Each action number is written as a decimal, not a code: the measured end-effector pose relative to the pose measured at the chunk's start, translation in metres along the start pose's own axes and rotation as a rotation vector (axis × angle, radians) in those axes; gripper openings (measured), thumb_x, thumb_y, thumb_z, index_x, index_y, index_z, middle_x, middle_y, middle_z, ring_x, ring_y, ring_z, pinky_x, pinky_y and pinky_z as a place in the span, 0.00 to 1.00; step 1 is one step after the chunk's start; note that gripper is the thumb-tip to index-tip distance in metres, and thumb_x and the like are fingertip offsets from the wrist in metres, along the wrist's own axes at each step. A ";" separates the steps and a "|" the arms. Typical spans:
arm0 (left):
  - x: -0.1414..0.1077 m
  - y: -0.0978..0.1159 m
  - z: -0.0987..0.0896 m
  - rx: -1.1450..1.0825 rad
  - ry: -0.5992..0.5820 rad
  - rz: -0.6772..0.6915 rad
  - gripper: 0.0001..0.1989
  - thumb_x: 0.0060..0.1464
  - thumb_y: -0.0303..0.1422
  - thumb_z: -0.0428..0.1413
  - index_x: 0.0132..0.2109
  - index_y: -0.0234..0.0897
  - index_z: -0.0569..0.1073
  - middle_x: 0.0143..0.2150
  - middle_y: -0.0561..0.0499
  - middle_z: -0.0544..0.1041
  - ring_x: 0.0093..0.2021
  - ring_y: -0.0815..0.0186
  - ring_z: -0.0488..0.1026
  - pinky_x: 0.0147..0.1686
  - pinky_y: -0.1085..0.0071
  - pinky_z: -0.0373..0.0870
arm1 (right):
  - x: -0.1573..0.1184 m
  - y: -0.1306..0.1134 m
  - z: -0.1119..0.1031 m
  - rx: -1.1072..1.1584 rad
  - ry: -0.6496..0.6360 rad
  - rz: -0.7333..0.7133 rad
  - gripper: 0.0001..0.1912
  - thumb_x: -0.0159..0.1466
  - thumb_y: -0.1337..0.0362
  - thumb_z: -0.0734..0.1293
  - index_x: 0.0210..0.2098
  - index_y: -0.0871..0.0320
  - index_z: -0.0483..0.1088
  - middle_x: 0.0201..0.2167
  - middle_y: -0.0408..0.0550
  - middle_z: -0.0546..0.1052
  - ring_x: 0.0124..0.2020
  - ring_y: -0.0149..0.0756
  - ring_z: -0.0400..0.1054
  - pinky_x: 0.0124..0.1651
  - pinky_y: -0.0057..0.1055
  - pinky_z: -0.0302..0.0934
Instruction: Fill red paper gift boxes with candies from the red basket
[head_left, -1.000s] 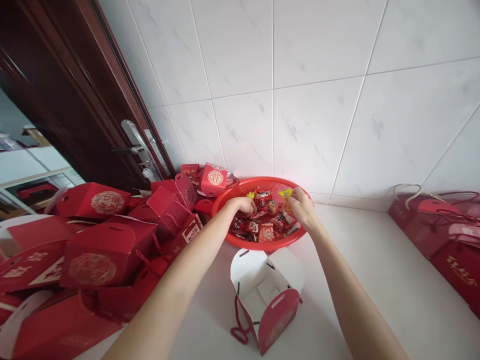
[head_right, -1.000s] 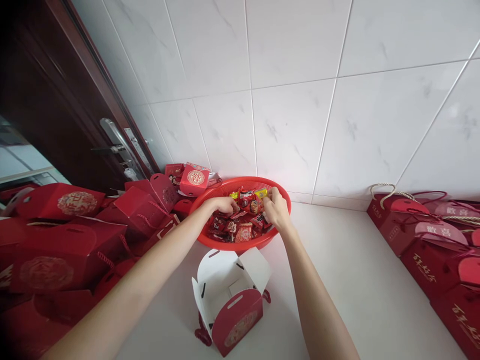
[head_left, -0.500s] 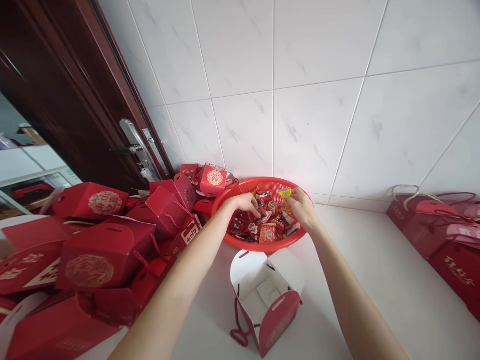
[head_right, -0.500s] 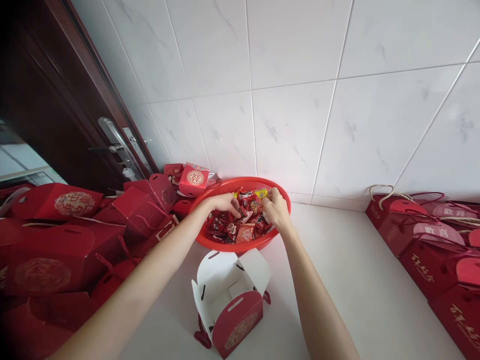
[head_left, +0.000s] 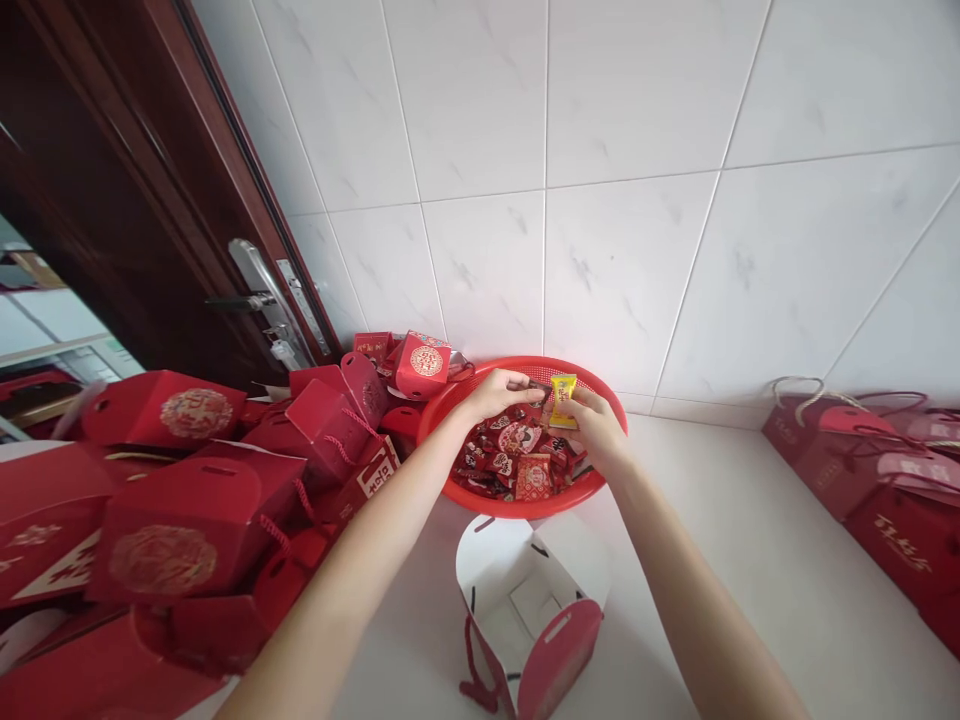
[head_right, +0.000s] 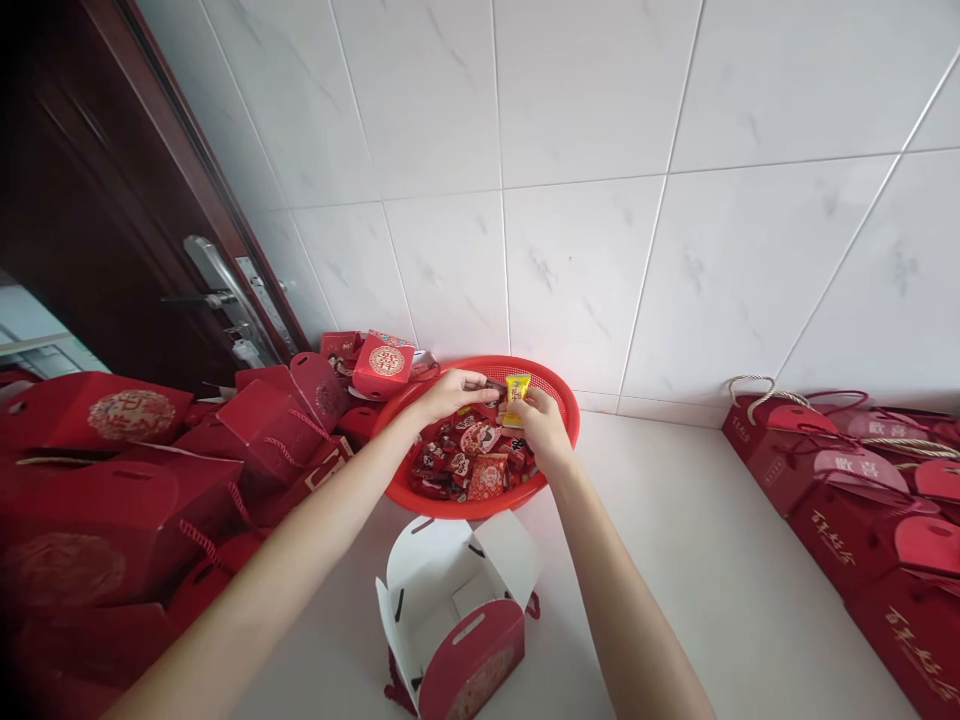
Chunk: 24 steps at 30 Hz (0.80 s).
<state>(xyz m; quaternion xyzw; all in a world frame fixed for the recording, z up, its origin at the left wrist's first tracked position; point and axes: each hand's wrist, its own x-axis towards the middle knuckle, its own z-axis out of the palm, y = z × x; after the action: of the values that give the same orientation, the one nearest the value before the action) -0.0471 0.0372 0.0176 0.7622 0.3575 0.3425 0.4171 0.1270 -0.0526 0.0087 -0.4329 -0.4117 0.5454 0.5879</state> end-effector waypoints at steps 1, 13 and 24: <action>0.000 0.003 0.002 -0.038 -0.006 0.017 0.24 0.40 0.53 0.68 0.32 0.35 0.79 0.31 0.52 0.78 0.35 0.64 0.74 0.39 0.68 0.68 | 0.000 0.001 0.001 0.004 0.009 -0.006 0.11 0.48 0.65 0.70 0.33 0.56 0.72 0.30 0.46 0.80 0.33 0.40 0.76 0.36 0.33 0.73; 0.008 0.007 0.014 -0.183 -0.097 0.034 0.24 0.42 0.49 0.70 0.39 0.34 0.82 0.39 0.49 0.83 0.42 0.61 0.77 0.48 0.65 0.69 | -0.001 0.000 0.000 0.014 0.023 -0.027 0.14 0.47 0.67 0.75 0.34 0.57 0.72 0.31 0.45 0.78 0.36 0.40 0.75 0.36 0.36 0.76; 0.009 0.004 0.009 -0.045 -0.077 -0.212 0.18 0.54 0.46 0.61 0.36 0.34 0.82 0.36 0.48 0.83 0.36 0.63 0.77 0.40 0.68 0.71 | 0.004 0.001 -0.001 0.063 0.156 -0.036 0.12 0.49 0.69 0.73 0.34 0.58 0.71 0.28 0.43 0.77 0.27 0.33 0.74 0.26 0.26 0.71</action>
<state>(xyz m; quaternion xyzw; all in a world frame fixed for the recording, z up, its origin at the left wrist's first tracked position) -0.0336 0.0399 0.0192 0.7231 0.4119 0.2747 0.4816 0.1279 -0.0486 0.0071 -0.4478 -0.3549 0.5120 0.6414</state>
